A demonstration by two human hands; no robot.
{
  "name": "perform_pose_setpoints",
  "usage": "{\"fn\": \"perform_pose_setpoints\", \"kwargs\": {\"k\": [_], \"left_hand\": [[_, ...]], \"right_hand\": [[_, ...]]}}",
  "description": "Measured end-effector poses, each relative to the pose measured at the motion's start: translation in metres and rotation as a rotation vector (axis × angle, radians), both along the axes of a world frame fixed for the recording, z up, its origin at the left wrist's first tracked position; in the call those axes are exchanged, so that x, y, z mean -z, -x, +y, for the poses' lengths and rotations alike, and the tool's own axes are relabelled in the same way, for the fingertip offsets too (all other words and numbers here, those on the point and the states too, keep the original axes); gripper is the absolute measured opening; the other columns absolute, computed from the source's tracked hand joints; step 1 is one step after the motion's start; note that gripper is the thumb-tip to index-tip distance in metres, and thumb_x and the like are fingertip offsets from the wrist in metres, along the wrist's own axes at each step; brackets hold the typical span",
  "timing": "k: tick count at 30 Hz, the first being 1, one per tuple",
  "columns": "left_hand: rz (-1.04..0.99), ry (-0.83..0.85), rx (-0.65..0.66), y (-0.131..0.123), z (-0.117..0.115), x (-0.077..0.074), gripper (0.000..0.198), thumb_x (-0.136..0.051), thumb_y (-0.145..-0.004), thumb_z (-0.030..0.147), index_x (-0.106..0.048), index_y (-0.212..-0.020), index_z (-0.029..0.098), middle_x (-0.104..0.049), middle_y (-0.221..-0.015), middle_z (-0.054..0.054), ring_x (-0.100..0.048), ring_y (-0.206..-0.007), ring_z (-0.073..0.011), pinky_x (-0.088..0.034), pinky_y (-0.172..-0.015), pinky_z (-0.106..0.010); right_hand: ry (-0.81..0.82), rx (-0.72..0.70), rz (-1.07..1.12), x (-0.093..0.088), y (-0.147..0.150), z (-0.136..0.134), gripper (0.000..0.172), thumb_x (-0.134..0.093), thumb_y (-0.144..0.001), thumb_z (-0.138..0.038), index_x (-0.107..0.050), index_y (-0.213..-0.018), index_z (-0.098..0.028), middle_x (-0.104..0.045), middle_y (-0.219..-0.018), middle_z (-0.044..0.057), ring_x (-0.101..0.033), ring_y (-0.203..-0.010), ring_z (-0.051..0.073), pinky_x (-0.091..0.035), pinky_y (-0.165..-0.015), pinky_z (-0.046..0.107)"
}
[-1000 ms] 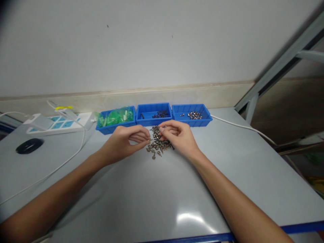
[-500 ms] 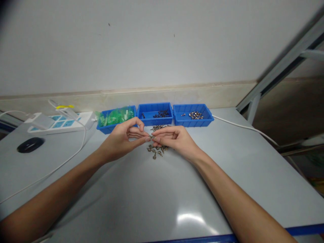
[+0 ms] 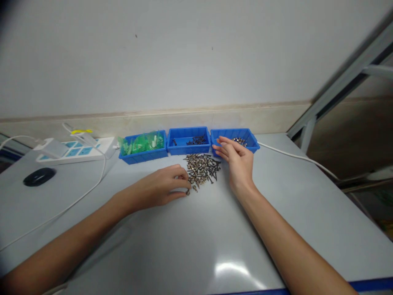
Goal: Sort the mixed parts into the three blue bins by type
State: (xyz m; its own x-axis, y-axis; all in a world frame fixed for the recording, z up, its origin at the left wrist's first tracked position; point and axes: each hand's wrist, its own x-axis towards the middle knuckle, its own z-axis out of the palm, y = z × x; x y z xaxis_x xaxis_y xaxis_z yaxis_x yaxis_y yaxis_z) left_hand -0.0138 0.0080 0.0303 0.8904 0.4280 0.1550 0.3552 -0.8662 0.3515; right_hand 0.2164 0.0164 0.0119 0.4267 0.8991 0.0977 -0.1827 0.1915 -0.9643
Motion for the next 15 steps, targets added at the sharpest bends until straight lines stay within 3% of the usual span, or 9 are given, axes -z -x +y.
{"fn": "perform_pose_setpoints", "kwargs": {"k": [5, 10, 15], "left_hand": [[0.079, -0.049, 0.009, -0.005, -0.001, 0.003, 0.010, -0.062, -0.094, 0.014, -0.072, -0.092, 0.016, -0.068, -0.099, -0.008, -0.061, -0.091, -0.0198, -0.046, -0.082, -0.030], [0.100, -0.050, 0.010, -0.006, -0.004, -0.005, 0.008, -0.060, -0.094, 0.014, -0.068, -0.091, 0.013, -0.067, -0.096, -0.010, -0.061, -0.092, -0.0220, -0.047, -0.080, -0.032], [-0.043, 0.058, -0.097, -0.004, -0.002, -0.010, 0.006, -0.061, -0.094, 0.017, -0.067, -0.093, 0.015, -0.069, -0.088, -0.005, -0.062, -0.079, -0.0159, -0.048, -0.073, -0.026]], "right_hand": [[0.032, -0.020, -0.004, -0.001, -0.001, 0.000, 0.015, -0.073, -0.077, -0.022, -0.078, -0.091, -0.019, -0.078, -0.098, 0.007, -0.075, -0.078, 0.017, -0.059, -0.073, 0.029], [0.038, -0.084, -0.043, -0.001, 0.001, -0.001, 0.014, -0.075, -0.076, -0.027, -0.078, -0.088, -0.019, -0.078, -0.094, 0.007, -0.073, -0.072, 0.015, -0.057, -0.066, 0.027], [0.011, -0.185, -0.112, 0.000, 0.003, -0.005, 0.015, -0.076, -0.078, -0.031, -0.078, -0.087, -0.018, -0.078, -0.090, 0.006, -0.071, -0.067, 0.014, -0.055, -0.063, 0.025]]}}
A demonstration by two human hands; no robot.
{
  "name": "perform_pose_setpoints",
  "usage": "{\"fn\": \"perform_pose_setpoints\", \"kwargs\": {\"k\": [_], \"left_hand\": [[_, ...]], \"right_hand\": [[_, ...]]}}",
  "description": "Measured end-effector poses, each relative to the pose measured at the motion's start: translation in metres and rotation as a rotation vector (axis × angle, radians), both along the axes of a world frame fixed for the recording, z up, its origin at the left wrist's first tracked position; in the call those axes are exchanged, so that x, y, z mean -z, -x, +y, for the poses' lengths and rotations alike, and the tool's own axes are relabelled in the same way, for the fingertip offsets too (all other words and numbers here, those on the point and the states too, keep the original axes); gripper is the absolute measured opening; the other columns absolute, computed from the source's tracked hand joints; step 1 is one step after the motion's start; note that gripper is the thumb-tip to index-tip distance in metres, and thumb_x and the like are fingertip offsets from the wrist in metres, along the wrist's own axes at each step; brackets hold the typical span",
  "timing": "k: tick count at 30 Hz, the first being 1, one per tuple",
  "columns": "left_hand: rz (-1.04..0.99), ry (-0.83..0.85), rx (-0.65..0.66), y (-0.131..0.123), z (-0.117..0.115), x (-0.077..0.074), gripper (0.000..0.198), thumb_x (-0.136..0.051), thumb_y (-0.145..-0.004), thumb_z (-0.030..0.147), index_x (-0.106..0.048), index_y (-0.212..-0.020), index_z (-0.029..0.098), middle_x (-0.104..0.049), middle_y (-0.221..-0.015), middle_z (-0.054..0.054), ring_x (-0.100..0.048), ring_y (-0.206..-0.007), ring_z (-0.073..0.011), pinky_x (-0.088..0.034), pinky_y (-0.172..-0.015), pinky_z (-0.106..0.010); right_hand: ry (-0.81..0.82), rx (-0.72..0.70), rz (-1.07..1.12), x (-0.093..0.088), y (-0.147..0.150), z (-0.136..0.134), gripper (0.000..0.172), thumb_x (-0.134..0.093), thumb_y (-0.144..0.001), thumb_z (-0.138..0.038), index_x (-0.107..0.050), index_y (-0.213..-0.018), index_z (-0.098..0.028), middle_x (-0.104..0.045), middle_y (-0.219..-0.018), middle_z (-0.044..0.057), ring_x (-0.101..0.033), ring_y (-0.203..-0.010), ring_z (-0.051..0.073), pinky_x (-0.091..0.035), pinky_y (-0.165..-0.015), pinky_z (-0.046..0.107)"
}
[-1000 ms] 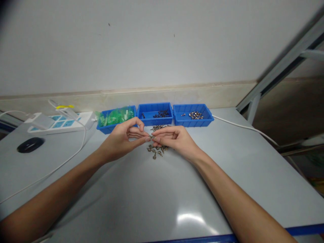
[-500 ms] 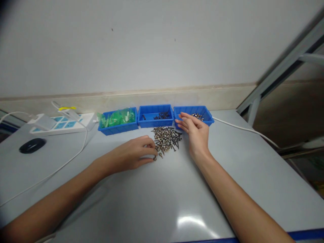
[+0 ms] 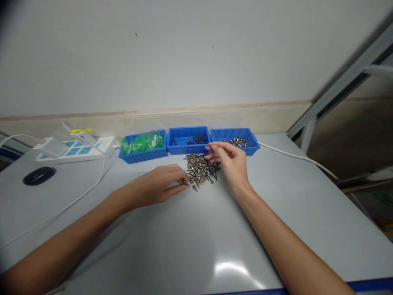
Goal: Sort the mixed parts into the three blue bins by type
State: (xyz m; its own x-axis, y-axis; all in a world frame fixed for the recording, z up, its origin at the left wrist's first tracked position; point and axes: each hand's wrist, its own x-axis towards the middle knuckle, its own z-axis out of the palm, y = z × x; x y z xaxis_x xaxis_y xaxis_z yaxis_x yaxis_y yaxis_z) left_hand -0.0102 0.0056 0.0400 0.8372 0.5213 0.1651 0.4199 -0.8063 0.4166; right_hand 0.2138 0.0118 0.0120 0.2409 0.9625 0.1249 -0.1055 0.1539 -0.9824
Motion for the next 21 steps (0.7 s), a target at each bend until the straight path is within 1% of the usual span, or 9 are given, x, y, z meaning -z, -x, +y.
{"fn": "perform_pose_setpoints", "kwargs": {"k": [4, 7, 9, 13, 15, 18, 21], "left_hand": [[-0.233, 0.130, -0.118, 0.003, 0.004, 0.001, 0.003, -0.071, -0.088, 0.016, -0.071, -0.085, 0.016, -0.072, -0.074, 0.000, -0.065, -0.067, -0.0111, -0.050, -0.066, -0.021], [-0.408, 0.177, -0.208, 0.005, 0.007, 0.000, 0.003, -0.075, -0.084, 0.016, -0.074, -0.081, 0.016, -0.075, -0.073, -0.001, -0.068, -0.066, -0.0113, -0.053, -0.066, -0.019], [-0.479, 0.223, -0.254, 0.006, 0.009, -0.001, 0.004, -0.076, -0.083, 0.017, -0.076, -0.080, 0.015, -0.077, -0.075, -0.002, -0.072, -0.069, -0.0125, -0.057, -0.069, -0.020], [-0.504, 0.393, -0.323, 0.005, 0.011, -0.002, 0.006, -0.074, -0.084, 0.019, -0.076, -0.084, 0.014, -0.080, -0.084, -0.005, -0.076, -0.077, -0.0154, -0.061, -0.073, -0.021], [-0.512, 0.454, -0.365, 0.004, 0.011, -0.003, 0.007, -0.075, -0.083, 0.021, -0.075, -0.085, 0.014, -0.080, -0.083, -0.005, -0.077, -0.078, -0.0166, -0.061, -0.073, -0.021], [-0.548, 0.485, -0.409, 0.002, 0.010, -0.003, 0.011, -0.075, -0.082, 0.021, -0.071, -0.090, 0.015, -0.080, -0.081, -0.004, -0.078, -0.078, -0.0173, -0.060, -0.070, -0.021], [-0.529, 0.466, -0.382, 0.002, 0.008, -0.003, 0.013, -0.072, -0.085, 0.021, -0.067, -0.095, 0.016, -0.080, -0.082, -0.003, -0.078, -0.080, -0.0170, -0.057, -0.068, -0.019]], "right_hand": [[-0.019, -0.155, -0.061, 0.000, 0.004, -0.004, 0.018, -0.076, -0.081, -0.035, -0.078, -0.089, -0.018, -0.077, -0.083, 0.006, -0.070, -0.065, 0.014, -0.056, -0.063, 0.026], [-0.009, -0.261, -0.110, -0.001, 0.008, -0.007, 0.021, -0.079, -0.080, -0.037, -0.079, -0.088, -0.018, -0.077, -0.079, 0.006, -0.070, -0.064, 0.015, -0.057, -0.064, 0.027], [0.003, -0.316, -0.130, -0.002, 0.009, -0.009, 0.022, -0.080, -0.079, -0.038, -0.079, -0.087, -0.018, -0.077, -0.078, 0.006, -0.070, -0.063, 0.015, -0.057, -0.063, 0.027], [0.025, -0.390, -0.116, -0.004, 0.010, -0.011, 0.022, -0.082, -0.077, -0.036, -0.078, -0.089, -0.018, -0.077, -0.080, 0.006, -0.071, -0.064, 0.015, -0.058, -0.064, 0.027], [0.037, -0.432, -0.112, -0.003, 0.010, -0.012, 0.023, -0.084, -0.074, -0.034, -0.078, -0.091, -0.019, -0.077, -0.078, 0.005, -0.072, -0.067, 0.015, -0.058, -0.066, 0.026], [0.057, -0.501, -0.115, -0.002, 0.011, -0.013, 0.028, -0.087, -0.072, -0.031, -0.078, -0.096, -0.019, -0.078, -0.079, 0.004, -0.072, -0.069, 0.015, -0.058, -0.067, 0.024], [0.064, -0.536, -0.117, 0.001, 0.012, -0.014, 0.031, -0.087, -0.072, -0.031, -0.078, -0.099, -0.019, -0.079, -0.083, 0.006, -0.073, -0.072, 0.015, -0.058, -0.068, 0.025]]}}
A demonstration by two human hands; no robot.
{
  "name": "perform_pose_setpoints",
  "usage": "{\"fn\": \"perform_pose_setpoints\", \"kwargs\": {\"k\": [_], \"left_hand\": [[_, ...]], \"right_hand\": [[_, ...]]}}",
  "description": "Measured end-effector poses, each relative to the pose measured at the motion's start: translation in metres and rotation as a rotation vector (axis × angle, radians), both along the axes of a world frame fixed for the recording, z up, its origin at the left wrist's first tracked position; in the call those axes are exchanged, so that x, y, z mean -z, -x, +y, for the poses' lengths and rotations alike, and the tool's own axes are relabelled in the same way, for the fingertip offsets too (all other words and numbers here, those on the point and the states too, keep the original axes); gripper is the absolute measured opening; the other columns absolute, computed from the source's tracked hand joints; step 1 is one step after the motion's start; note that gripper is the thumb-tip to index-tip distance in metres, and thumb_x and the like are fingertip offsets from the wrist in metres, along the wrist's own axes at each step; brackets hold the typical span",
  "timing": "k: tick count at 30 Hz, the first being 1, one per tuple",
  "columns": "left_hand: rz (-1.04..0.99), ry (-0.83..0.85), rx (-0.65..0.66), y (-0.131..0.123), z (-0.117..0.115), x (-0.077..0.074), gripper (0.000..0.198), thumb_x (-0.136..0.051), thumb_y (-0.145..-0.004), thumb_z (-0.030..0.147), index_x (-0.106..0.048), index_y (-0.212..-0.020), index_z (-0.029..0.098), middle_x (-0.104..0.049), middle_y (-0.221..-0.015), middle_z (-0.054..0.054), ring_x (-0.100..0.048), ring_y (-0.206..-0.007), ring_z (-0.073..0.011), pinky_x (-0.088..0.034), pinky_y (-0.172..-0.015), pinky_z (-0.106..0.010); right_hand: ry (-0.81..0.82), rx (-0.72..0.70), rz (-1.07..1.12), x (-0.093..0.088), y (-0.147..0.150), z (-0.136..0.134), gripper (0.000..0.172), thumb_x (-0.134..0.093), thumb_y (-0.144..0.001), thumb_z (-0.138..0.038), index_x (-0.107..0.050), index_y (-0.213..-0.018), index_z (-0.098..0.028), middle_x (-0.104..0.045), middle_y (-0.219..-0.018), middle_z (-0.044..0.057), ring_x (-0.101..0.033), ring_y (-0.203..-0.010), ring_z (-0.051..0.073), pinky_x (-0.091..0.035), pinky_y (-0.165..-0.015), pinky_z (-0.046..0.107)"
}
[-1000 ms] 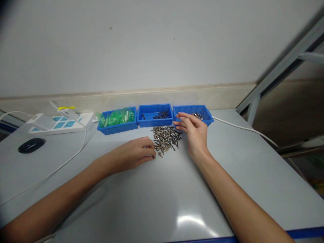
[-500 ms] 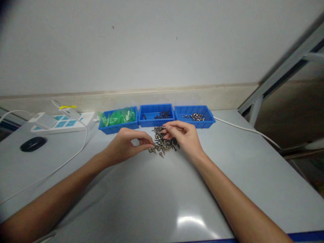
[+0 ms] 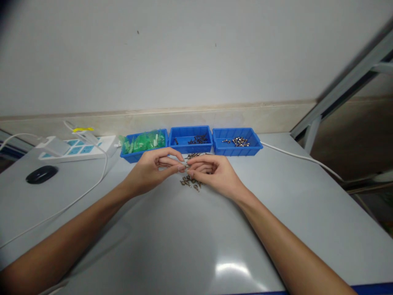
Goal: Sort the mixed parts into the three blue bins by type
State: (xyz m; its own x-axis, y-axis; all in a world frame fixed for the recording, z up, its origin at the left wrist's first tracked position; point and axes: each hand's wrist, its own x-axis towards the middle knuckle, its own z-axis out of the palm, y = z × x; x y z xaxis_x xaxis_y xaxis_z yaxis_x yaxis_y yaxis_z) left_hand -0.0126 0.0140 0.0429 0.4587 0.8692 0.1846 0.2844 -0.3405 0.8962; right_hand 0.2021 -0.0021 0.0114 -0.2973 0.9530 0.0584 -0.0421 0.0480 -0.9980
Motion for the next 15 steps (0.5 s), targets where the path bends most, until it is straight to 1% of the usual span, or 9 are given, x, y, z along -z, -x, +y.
{"fn": "perform_pose_setpoints", "kwargs": {"k": [5, 7, 9, 11, 13, 15], "left_hand": [[0.052, -0.078, 0.076, 0.001, -0.001, 0.001, 0.011, -0.069, -0.090, 0.024, -0.062, -0.096, 0.017, -0.080, -0.083, -0.001, -0.077, -0.082, -0.0159, -0.054, -0.072, -0.020], [0.052, -0.077, 0.102, 0.002, -0.001, 0.001, 0.013, -0.068, -0.091, 0.024, -0.059, -0.098, 0.018, -0.080, -0.083, 0.000, -0.077, -0.080, -0.0153, -0.053, -0.070, -0.020], [0.083, -0.112, 0.110, 0.004, 0.001, 0.002, 0.011, -0.067, -0.092, 0.023, -0.060, -0.098, 0.018, -0.079, -0.081, 0.000, -0.075, -0.076, -0.0142, -0.052, -0.067, -0.020], [0.188, -0.213, 0.127, 0.007, 0.003, 0.004, 0.008, -0.068, -0.090, 0.020, -0.064, -0.097, 0.017, -0.077, -0.083, -0.001, -0.073, -0.076, -0.0142, -0.052, -0.070, -0.021], [0.343, -0.328, 0.183, 0.010, 0.005, 0.008, 0.012, -0.071, -0.088, 0.019, -0.068, -0.098, 0.016, -0.076, -0.090, -0.004, -0.072, -0.082, -0.0169, -0.052, -0.076, -0.026], [0.485, -0.392, 0.248, 0.011, 0.006, 0.013, 0.016, -0.074, -0.086, 0.020, -0.071, -0.101, 0.017, -0.075, -0.095, -0.006, -0.070, -0.088, -0.0199, -0.051, -0.081, -0.030]], "right_hand": [[0.023, -0.005, -0.007, 0.000, -0.001, -0.001, 0.028, -0.088, -0.072, -0.033, -0.079, -0.093, -0.018, -0.078, -0.078, 0.005, -0.074, -0.070, 0.016, -0.058, -0.066, 0.025], [0.033, -0.028, -0.005, -0.002, -0.001, -0.001, 0.026, -0.088, -0.072, -0.033, -0.079, -0.091, -0.018, -0.077, -0.074, 0.005, -0.074, -0.068, 0.016, -0.058, -0.064, 0.024], [0.042, -0.025, 0.001, -0.003, -0.002, 0.000, 0.025, -0.088, -0.071, -0.032, -0.078, -0.089, -0.018, -0.077, -0.071, 0.004, -0.073, -0.065, 0.015, -0.058, -0.062, 0.023], [0.035, 0.070, 0.017, -0.003, -0.003, 0.002, 0.025, -0.090, -0.068, -0.031, -0.077, -0.086, -0.017, -0.077, -0.071, 0.004, -0.073, -0.062, 0.014, -0.057, -0.060, 0.022], [0.011, 0.257, 0.051, -0.001, -0.006, 0.006, 0.026, -0.091, -0.067, -0.030, -0.077, -0.084, -0.016, -0.077, -0.071, 0.005, -0.072, -0.062, 0.014, -0.058, -0.061, 0.021], [-0.008, 0.470, 0.124, 0.001, -0.009, 0.012, 0.027, -0.091, -0.066, -0.030, -0.076, -0.084, -0.016, -0.077, -0.072, 0.006, -0.074, -0.066, 0.015, -0.060, -0.066, 0.023]]}}
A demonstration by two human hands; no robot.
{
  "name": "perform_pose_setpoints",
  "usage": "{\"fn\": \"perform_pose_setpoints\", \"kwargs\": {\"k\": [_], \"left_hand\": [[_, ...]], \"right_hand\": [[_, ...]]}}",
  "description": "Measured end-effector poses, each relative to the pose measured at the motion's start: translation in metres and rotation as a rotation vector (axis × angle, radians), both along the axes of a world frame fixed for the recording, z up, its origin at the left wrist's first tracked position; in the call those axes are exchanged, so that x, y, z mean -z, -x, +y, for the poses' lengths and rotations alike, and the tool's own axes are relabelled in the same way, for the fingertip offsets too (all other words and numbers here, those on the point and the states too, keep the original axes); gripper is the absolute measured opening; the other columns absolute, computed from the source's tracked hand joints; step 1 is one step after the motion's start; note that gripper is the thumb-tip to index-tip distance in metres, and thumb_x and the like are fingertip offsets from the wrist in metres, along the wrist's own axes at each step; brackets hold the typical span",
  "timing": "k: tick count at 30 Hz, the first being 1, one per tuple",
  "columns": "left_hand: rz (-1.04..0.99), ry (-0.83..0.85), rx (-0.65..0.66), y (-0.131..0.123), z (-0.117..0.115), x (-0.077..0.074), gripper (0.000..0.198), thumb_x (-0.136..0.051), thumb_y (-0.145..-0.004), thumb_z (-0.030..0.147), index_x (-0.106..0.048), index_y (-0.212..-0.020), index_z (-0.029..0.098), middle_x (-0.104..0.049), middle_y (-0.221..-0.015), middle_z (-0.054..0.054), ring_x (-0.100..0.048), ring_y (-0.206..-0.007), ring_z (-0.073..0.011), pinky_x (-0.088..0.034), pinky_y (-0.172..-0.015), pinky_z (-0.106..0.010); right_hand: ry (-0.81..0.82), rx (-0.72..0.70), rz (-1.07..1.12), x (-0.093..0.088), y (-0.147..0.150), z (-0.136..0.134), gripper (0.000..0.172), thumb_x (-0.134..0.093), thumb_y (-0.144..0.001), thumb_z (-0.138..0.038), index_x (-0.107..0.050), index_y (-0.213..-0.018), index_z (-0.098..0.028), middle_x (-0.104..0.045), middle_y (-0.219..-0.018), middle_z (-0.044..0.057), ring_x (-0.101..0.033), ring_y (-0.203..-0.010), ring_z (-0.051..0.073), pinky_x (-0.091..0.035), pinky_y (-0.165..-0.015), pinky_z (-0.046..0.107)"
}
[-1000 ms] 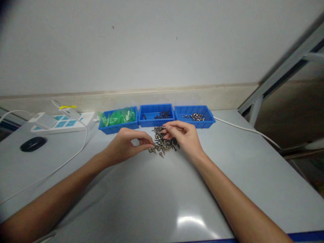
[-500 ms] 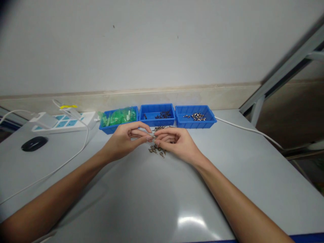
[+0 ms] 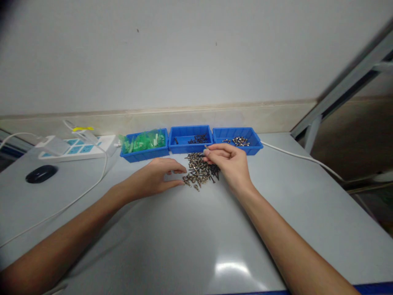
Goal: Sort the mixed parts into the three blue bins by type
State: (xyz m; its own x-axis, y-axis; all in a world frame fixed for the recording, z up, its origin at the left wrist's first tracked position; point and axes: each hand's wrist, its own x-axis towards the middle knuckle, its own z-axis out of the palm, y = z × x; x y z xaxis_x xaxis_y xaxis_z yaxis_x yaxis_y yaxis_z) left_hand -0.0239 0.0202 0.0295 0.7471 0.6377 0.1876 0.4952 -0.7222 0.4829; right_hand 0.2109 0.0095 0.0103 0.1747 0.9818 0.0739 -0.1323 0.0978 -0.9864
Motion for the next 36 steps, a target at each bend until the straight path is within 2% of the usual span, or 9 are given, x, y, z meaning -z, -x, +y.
{"fn": "perform_pose_setpoints", "kwargs": {"k": [3, 6, 12, 18, 28, 33, 36], "left_hand": [[0.103, -0.014, 0.017, 0.000, 0.001, 0.007, 0.013, -0.072, -0.087, 0.020, -0.072, -0.100, 0.017, -0.072, -0.094, -0.005, -0.067, -0.088, -0.0200, -0.050, -0.081, -0.031], [0.117, -0.019, 0.002, -0.002, 0.001, 0.011, 0.009, -0.070, -0.086, 0.017, -0.071, -0.095, 0.016, -0.070, -0.088, -0.004, -0.065, -0.083, -0.0186, -0.049, -0.078, -0.029], [0.139, -0.073, -0.015, -0.003, -0.002, 0.009, 0.013, -0.060, -0.086, 0.011, -0.071, -0.091, 0.015, -0.071, -0.086, -0.005, -0.065, -0.081, -0.0189, -0.049, -0.076, -0.030], [0.107, -0.134, -0.044, -0.004, -0.003, 0.010, 0.025, -0.056, -0.083, 0.008, -0.070, -0.103, 0.016, -0.072, -0.089, -0.006, -0.067, -0.084, -0.0208, -0.051, -0.077, -0.032], [0.088, -0.155, -0.063, -0.002, 0.000, 0.009, 0.026, -0.053, -0.079, 0.003, -0.071, -0.093, 0.016, -0.070, -0.084, -0.005, -0.066, -0.078, -0.0187, -0.051, -0.073, -0.029], [-0.137, -0.157, -0.082, -0.001, 0.000, 0.000, 0.018, -0.057, -0.079, 0.004, -0.071, -0.081, 0.015, -0.070, -0.079, -0.004, -0.064, -0.073, -0.0154, -0.052, -0.070, -0.026], [-0.316, -0.036, -0.133, -0.004, -0.001, -0.005, 0.021, -0.062, -0.078, 0.006, -0.071, -0.095, 0.015, -0.071, -0.080, -0.002, -0.067, -0.070, -0.0125, -0.056, -0.071, -0.023]], "right_hand": [[-0.023, 0.218, 0.139, 0.002, -0.004, 0.007, 0.032, -0.091, -0.063, -0.027, -0.075, -0.089, -0.017, -0.079, -0.080, 0.006, -0.076, -0.078, 0.017, -0.062, -0.077, 0.027], [-0.049, 0.272, 0.197, 0.001, -0.005, 0.009, 0.039, -0.092, -0.062, -0.024, -0.074, -0.096, -0.018, -0.080, -0.084, 0.006, -0.077, -0.085, 0.019, -0.061, -0.085, 0.032], [-0.053, 0.171, 0.117, 0.002, -0.001, 0.005, 0.032, -0.088, -0.069, -0.029, -0.073, -0.096, -0.020, -0.079, -0.086, 0.005, -0.077, -0.082, 0.019, -0.061, -0.084, 0.034], [-0.053, 0.091, 0.052, 0.003, 0.000, 0.003, 0.030, -0.086, -0.072, -0.030, -0.073, -0.097, -0.019, -0.080, -0.089, 0.006, -0.076, -0.076, 0.017, -0.061, -0.079, 0.031], [-0.043, 0.025, -0.008, -0.001, 0.002, 0.000, 0.025, -0.085, -0.072, -0.032, -0.074, -0.091, -0.020, -0.078, -0.081, 0.005, -0.074, -0.070, 0.016, -0.058, -0.068, 0.026], [-0.059, -0.037, -0.062, -0.002, 0.003, -0.001, 0.022, -0.083, -0.073, -0.034, -0.075, -0.087, -0.020, -0.077, -0.076, 0.004, -0.072, -0.065, 0.015, -0.057, -0.065, 0.026], [-0.044, -0.142, -0.131, -0.003, 0.005, -0.004, 0.024, -0.083, -0.073, -0.036, -0.075, -0.086, -0.018, -0.076, -0.073, 0.005, -0.071, -0.063, 0.016, -0.057, -0.065, 0.028]]}}
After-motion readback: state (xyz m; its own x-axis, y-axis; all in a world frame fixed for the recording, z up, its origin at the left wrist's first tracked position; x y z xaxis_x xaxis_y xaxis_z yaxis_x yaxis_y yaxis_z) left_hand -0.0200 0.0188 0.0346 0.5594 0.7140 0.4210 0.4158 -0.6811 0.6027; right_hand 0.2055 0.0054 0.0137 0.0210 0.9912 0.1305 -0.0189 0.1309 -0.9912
